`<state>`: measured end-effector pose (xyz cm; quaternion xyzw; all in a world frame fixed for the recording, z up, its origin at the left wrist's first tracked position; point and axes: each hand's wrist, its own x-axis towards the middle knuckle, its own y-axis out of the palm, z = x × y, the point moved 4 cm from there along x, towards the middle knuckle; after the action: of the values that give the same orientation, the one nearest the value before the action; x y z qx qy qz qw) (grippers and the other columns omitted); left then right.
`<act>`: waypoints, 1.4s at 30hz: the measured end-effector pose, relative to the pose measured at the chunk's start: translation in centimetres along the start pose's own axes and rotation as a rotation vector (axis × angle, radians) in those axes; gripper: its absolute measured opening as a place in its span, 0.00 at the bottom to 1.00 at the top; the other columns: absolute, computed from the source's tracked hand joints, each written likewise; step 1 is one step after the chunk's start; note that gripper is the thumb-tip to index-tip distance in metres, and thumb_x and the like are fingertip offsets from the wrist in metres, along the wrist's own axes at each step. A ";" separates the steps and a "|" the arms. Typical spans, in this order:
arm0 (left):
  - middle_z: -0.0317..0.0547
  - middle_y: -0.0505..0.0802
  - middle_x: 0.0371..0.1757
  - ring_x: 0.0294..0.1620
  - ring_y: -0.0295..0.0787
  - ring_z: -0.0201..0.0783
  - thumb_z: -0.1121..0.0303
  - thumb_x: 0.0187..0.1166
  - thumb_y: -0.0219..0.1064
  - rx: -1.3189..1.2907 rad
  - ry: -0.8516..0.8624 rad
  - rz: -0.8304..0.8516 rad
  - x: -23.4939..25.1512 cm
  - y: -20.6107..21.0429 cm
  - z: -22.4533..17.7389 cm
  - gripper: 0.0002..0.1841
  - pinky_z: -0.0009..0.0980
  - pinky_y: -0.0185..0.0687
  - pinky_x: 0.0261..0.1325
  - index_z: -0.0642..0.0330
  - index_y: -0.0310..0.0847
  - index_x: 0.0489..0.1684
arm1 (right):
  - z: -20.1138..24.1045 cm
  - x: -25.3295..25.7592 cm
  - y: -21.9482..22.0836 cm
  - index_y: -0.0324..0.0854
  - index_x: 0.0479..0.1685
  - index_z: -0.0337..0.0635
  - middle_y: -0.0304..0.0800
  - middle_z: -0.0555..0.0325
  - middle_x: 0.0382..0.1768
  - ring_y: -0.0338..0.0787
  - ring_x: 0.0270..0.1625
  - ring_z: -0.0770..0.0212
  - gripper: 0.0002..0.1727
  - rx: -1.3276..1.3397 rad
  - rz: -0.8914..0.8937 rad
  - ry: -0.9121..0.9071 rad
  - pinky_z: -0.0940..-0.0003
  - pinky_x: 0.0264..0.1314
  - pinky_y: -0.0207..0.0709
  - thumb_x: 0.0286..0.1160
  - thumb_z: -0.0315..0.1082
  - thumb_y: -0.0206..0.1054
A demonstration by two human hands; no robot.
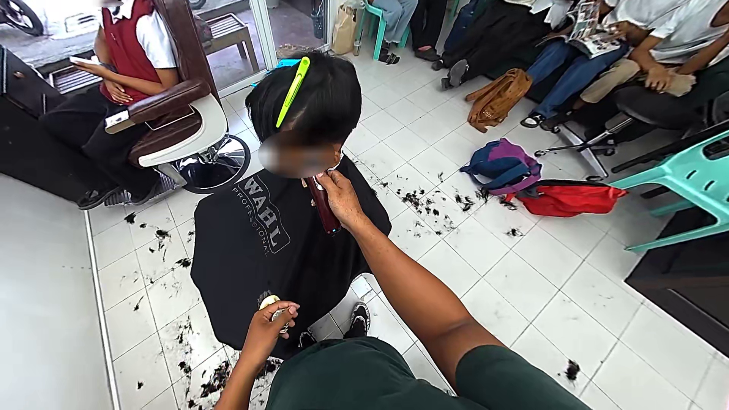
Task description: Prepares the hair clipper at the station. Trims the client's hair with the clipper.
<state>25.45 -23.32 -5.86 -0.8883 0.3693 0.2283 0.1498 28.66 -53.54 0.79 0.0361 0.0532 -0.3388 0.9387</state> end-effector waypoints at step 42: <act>0.38 0.96 0.38 0.32 0.91 0.28 0.72 0.84 0.64 0.062 0.019 0.041 0.5 0.3 0.2 0.09 0.24 0.87 0.34 0.62 0.91 0.48 | 0.8 -0.3 1.3 0.76 0.64 0.31 0.89 0.44 0.44 0.93 0.39 0.54 0.24 0.106 0.092 0.008 0.57 0.47 0.90 0.94 0.47 0.51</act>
<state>25.46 -23.74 -6.35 -0.8777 0.3956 0.2112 0.1689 29.26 -52.45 1.65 0.0895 0.0370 -0.2975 0.9498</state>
